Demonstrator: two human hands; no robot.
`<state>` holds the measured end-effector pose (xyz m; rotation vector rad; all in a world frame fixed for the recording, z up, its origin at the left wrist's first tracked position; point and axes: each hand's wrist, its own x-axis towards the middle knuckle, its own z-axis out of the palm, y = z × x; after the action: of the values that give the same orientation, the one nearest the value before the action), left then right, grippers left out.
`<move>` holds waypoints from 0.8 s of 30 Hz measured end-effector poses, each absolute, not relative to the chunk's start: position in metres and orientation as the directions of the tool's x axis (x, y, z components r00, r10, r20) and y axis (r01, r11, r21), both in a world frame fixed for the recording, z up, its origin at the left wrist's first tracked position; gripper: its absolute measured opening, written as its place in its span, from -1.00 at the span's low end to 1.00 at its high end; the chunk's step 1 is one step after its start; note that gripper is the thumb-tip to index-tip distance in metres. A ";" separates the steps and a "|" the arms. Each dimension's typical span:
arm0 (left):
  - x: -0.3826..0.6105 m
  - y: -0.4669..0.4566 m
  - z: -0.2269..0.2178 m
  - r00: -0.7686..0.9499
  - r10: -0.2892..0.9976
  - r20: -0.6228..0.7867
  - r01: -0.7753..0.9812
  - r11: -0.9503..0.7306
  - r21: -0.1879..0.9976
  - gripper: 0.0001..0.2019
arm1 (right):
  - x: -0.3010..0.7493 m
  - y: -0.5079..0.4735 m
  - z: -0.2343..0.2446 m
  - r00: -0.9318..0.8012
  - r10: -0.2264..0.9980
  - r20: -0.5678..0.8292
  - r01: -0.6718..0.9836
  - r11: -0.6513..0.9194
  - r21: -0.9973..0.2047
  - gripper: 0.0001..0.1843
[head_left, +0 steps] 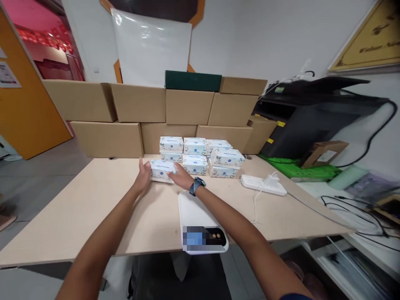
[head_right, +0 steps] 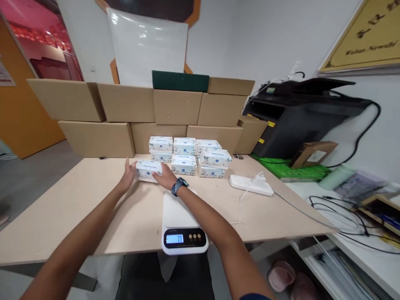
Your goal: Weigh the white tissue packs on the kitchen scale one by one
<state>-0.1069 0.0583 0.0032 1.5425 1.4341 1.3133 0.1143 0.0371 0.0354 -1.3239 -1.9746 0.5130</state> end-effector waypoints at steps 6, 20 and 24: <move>-0.132 0.068 -0.026 -0.135 0.969 0.209 0.476 -0.121 0.871 -0.18 | 0.103 0.048 0.027 -0.498 0.842 0.209 0.829 0.533 -0.169 -0.30; -0.119 0.061 -0.030 0.206 0.959 0.193 0.808 -0.278 0.519 -0.33 | 0.080 0.114 0.016 -0.410 0.893 0.184 0.875 0.442 -0.197 -0.39; -0.120 0.063 -0.029 0.206 0.960 0.190 0.817 -0.276 0.507 -0.34 | 0.081 0.120 0.015 -0.348 0.913 0.215 0.856 0.403 -0.325 -0.36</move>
<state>-0.1198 0.0633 -0.0292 2.1898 1.6754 0.6869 0.0807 0.1200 0.0145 -1.5262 -2.3057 0.2187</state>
